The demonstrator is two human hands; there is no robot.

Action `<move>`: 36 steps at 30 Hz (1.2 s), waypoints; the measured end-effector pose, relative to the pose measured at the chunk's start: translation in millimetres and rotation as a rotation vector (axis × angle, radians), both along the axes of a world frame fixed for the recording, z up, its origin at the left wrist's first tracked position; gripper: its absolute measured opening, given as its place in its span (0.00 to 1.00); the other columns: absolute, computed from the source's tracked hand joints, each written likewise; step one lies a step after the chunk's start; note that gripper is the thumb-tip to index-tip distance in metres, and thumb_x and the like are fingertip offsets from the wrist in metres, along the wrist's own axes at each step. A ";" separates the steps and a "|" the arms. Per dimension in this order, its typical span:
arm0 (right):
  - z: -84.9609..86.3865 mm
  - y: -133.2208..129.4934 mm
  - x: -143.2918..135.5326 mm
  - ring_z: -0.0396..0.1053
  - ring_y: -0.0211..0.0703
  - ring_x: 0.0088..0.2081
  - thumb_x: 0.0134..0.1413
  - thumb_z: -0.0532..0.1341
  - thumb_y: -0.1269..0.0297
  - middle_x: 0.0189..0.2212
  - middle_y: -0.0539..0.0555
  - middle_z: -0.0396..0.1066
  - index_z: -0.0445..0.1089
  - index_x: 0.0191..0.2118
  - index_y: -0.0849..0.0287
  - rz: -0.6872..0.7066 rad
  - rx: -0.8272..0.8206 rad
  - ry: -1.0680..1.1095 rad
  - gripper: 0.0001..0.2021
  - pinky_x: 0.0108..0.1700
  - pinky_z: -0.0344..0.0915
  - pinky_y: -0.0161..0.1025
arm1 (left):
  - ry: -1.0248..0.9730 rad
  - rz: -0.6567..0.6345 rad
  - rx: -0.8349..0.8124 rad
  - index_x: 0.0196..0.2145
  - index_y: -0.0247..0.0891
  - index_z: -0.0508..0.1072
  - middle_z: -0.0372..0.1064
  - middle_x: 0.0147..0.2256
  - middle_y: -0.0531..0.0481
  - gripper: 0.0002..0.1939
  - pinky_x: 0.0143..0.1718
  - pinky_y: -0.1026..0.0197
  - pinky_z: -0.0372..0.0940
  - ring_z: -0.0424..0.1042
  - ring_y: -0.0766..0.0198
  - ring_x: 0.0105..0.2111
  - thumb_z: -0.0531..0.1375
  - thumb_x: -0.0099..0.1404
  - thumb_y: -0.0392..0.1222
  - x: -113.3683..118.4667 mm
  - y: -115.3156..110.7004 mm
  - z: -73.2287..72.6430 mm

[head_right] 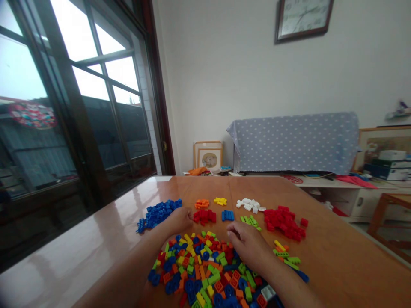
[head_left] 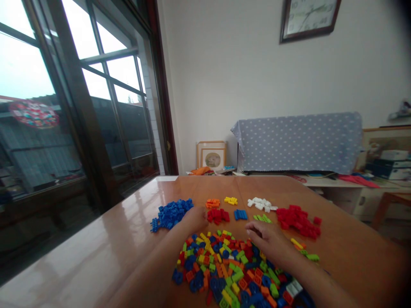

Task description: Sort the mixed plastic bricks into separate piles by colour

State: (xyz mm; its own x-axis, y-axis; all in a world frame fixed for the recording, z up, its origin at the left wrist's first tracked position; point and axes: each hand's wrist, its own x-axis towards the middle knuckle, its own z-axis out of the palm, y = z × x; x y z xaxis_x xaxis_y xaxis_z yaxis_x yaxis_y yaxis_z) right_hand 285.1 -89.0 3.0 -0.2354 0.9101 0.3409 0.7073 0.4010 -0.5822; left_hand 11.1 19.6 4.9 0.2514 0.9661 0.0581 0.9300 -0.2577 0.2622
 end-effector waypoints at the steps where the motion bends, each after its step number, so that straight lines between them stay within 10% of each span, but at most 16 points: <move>1: 0.2 -0.3 0.4 0.68 0.44 0.34 0.60 0.53 0.60 0.30 0.51 0.72 0.71 0.35 0.55 -0.002 0.001 -0.002 0.11 0.35 0.59 0.39 | -0.020 -0.006 0.012 0.30 0.37 0.76 0.73 0.27 0.50 0.06 0.27 0.66 0.56 0.68 0.64 0.28 0.59 0.53 0.37 4.1 2.6 -0.8; 7: 2.5 -1.1 2.5 0.68 0.45 0.34 0.61 0.52 0.59 0.31 0.52 0.73 0.71 0.36 0.55 -0.014 0.011 -0.001 0.12 0.36 0.60 0.39 | -0.142 -0.019 0.071 0.35 0.35 0.76 0.72 0.27 0.51 0.09 0.27 0.68 0.56 0.67 0.66 0.27 0.58 0.56 0.35 10.8 11.0 -3.6; 19: -3.1 2.2 5.2 0.69 0.45 0.37 0.62 0.52 0.58 0.33 0.51 0.73 0.70 0.38 0.54 0.017 0.020 -0.035 0.12 0.38 0.60 0.39 | -0.175 0.139 0.116 0.30 0.35 0.73 0.72 0.28 0.50 0.10 0.27 0.65 0.53 0.67 0.65 0.28 0.53 0.56 0.29 -48.6 -4.5 2.3; 28: -1.3 -0.2 5.0 0.69 0.45 0.35 0.62 0.52 0.58 0.32 0.51 0.73 0.71 0.38 0.54 0.021 -0.011 -0.056 0.12 0.36 0.60 0.38 | -0.128 -0.027 0.026 0.30 0.36 0.75 0.74 0.32 0.50 0.14 0.30 0.67 0.56 0.69 0.65 0.32 0.55 0.48 0.25 -46.8 -24.5 -17.4; 36: -5.0 2.1 5.7 0.70 0.45 0.36 0.62 0.52 0.57 0.34 0.52 0.75 0.72 0.39 0.55 0.003 -0.013 -0.056 0.13 0.38 0.62 0.39 | -0.071 -0.121 0.013 0.29 0.37 0.77 0.75 0.33 0.48 0.11 0.32 0.66 0.59 0.71 0.63 0.33 0.55 0.52 0.29 -52.4 -29.4 -4.1</move>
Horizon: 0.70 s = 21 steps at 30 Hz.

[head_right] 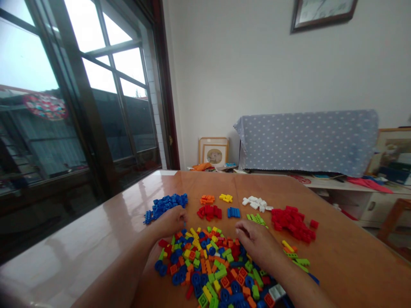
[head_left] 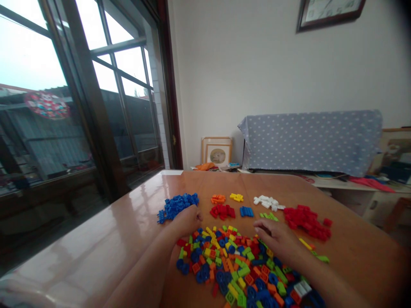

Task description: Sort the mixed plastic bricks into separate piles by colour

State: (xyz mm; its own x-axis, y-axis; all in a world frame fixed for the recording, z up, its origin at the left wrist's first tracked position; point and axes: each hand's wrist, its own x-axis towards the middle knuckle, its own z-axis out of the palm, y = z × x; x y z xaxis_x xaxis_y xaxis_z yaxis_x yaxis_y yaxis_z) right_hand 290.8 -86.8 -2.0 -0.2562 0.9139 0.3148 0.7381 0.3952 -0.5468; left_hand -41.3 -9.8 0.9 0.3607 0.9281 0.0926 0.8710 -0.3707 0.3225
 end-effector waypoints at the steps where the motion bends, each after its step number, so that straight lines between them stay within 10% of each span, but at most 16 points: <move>1: -0.6 0.5 0.5 0.70 0.45 0.36 0.62 0.52 0.57 0.34 0.52 0.75 0.72 0.39 0.55 -0.003 -0.007 0.004 0.13 0.38 0.62 0.39 | 0.010 -0.003 0.001 0.29 0.37 0.77 0.75 0.33 0.48 0.11 0.31 0.66 0.59 0.71 0.63 0.33 0.56 0.53 0.30 -0.6 -1.4 1.4; 21: -3.5 4.9 5.4 0.71 0.48 0.38 0.63 0.51 0.53 0.36 0.53 0.75 0.71 0.40 0.55 -0.023 -0.016 -0.017 0.16 0.39 0.64 0.40 | -0.103 0.087 -0.068 0.25 0.38 0.77 0.73 0.24 0.52 0.05 0.26 0.67 0.57 0.70 0.65 0.26 0.60 0.51 0.36 -8.8 -5.4 5.1</move>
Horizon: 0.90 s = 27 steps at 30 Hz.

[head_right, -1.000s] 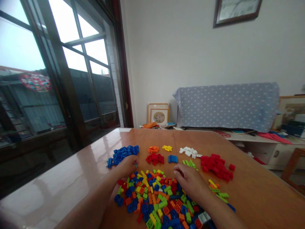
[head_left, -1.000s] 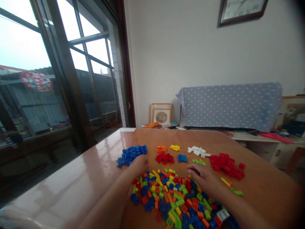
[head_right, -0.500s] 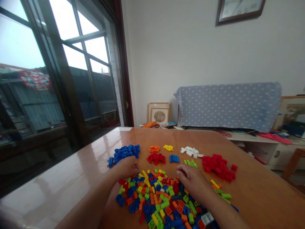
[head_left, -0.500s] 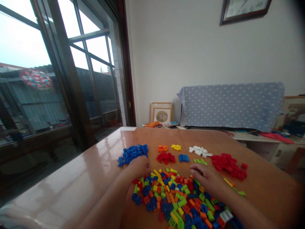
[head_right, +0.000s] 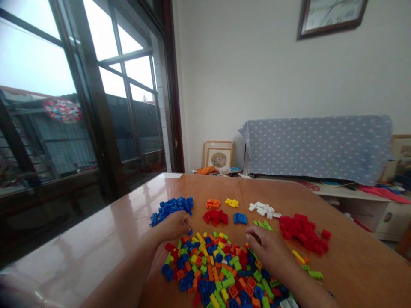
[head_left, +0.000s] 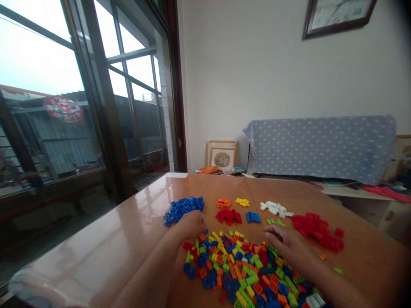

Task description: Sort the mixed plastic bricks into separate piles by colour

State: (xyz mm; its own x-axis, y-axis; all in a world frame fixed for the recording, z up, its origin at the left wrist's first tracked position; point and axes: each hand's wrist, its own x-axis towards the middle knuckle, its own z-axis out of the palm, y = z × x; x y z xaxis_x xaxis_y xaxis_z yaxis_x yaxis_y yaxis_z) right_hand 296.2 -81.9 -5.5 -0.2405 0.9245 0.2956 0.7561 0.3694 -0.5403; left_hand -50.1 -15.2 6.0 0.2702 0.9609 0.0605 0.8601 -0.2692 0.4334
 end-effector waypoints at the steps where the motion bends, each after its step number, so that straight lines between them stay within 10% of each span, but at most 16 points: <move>1: -0.8 0.5 0.4 0.71 0.48 0.38 0.63 0.50 0.53 0.36 0.53 0.75 0.71 0.40 0.55 0.001 -0.005 0.001 0.16 0.40 0.64 0.41 | -0.034 0.021 0.017 0.26 0.38 0.77 0.73 0.24 0.53 0.05 0.26 0.68 0.57 0.70 0.66 0.26 0.59 0.52 0.36 -4.6 3.2 1.1; 14: -13.2 7.7 2.9 0.72 0.50 0.40 0.62 0.51 0.50 0.38 0.55 0.77 0.74 0.43 0.54 0.007 -0.036 0.003 0.18 0.42 0.67 0.42 | -0.376 0.600 0.240 0.42 0.33 0.73 0.76 0.36 0.44 0.13 0.29 0.68 0.62 0.75 0.63 0.35 0.54 0.65 0.42 -72.8 37.6 -3.1; 27: -10.5 4.0 -1.1 0.73 0.52 0.42 0.62 0.51 0.49 0.40 0.56 0.77 0.73 0.45 0.55 -0.049 -0.021 0.001 0.19 0.43 0.67 0.44 | -0.343 0.006 -0.019 0.34 0.35 0.78 0.73 0.27 0.52 0.10 0.26 0.67 0.59 0.70 0.66 0.27 0.59 0.55 0.38 -17.3 8.6 -1.4</move>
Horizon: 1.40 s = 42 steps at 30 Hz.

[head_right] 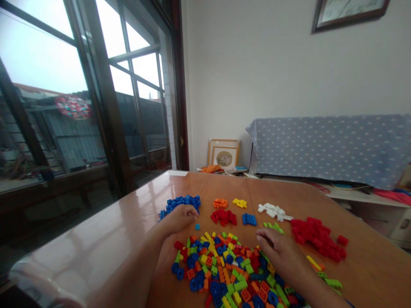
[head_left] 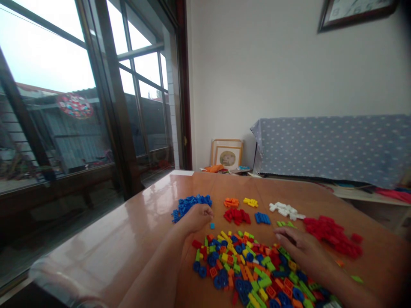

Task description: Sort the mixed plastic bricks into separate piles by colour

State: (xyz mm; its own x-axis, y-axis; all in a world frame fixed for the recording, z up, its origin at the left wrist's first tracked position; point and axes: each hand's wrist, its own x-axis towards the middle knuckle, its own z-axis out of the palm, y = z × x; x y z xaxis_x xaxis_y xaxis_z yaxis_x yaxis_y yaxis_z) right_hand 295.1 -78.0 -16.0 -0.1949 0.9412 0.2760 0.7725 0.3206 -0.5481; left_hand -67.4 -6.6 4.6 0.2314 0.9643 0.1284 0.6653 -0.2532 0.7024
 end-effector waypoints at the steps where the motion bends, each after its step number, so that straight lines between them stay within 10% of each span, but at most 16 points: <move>1: 0.7 -0.7 -0.3 0.73 0.52 0.42 0.62 0.51 0.49 0.41 0.56 0.77 0.72 0.45 0.54 -0.003 0.001 0.002 0.19 0.43 0.67 0.44 | 0.016 -0.053 -0.018 0.33 0.35 0.78 0.74 0.28 0.52 0.10 0.26 0.67 0.59 0.70 0.66 0.28 0.59 0.54 0.37 5.0 -3.2 -0.8; 9: 3.2 -3.0 -3.9 0.73 0.51 0.41 0.61 0.51 0.49 0.39 0.55 0.77 0.72 0.43 0.55 0.067 0.007 -0.006 0.19 0.42 0.67 0.43 | 0.223 -0.351 -0.121 0.35 0.38 0.79 0.75 0.29 0.54 0.12 0.24 0.69 0.56 0.69 0.67 0.28 0.60 0.53 0.38 32.7 -22.6 -0.5; 19: 2.3 -3.2 -3.9 0.73 0.51 0.41 0.61 0.52 0.49 0.39 0.55 0.77 0.73 0.42 0.54 0.049 0.020 0.000 0.18 0.42 0.68 0.42 | 0.398 -0.349 -0.083 0.29 0.40 0.77 0.75 0.30 0.53 0.07 0.23 0.68 0.54 0.69 0.66 0.28 0.61 0.50 0.39 44.2 -35.4 11.3; 24: 3.9 -3.1 -3.5 0.73 0.52 0.40 0.59 0.53 0.49 0.38 0.56 0.77 0.74 0.40 0.54 0.038 0.014 0.032 0.18 0.42 0.69 0.43 | 0.239 -0.253 -0.107 0.29 0.38 0.77 0.73 0.26 0.54 0.07 0.23 0.68 0.55 0.68 0.66 0.26 0.61 0.51 0.40 31.2 -26.3 8.3; 35: -1.8 -0.3 -0.4 0.72 0.53 0.44 0.61 0.51 0.48 0.41 0.55 0.76 0.73 0.43 0.53 0.030 -0.003 0.007 0.19 0.45 0.68 0.44 | -0.021 0.447 0.137 0.43 0.32 0.73 0.73 0.31 0.47 0.14 0.24 0.67 0.58 0.71 0.65 0.27 0.54 0.63 0.39 -29.9 19.1 0.1; 42: 3.8 -2.5 -0.2 0.73 0.52 0.42 0.61 0.52 0.49 0.41 0.55 0.77 0.73 0.44 0.53 0.006 0.001 0.024 0.18 0.43 0.69 0.43 | 0.049 0.266 0.212 0.40 0.38 0.76 0.75 0.34 0.50 0.13 0.33 0.67 0.61 0.72 0.65 0.33 0.57 0.58 0.35 -4.2 5.0 2.3</move>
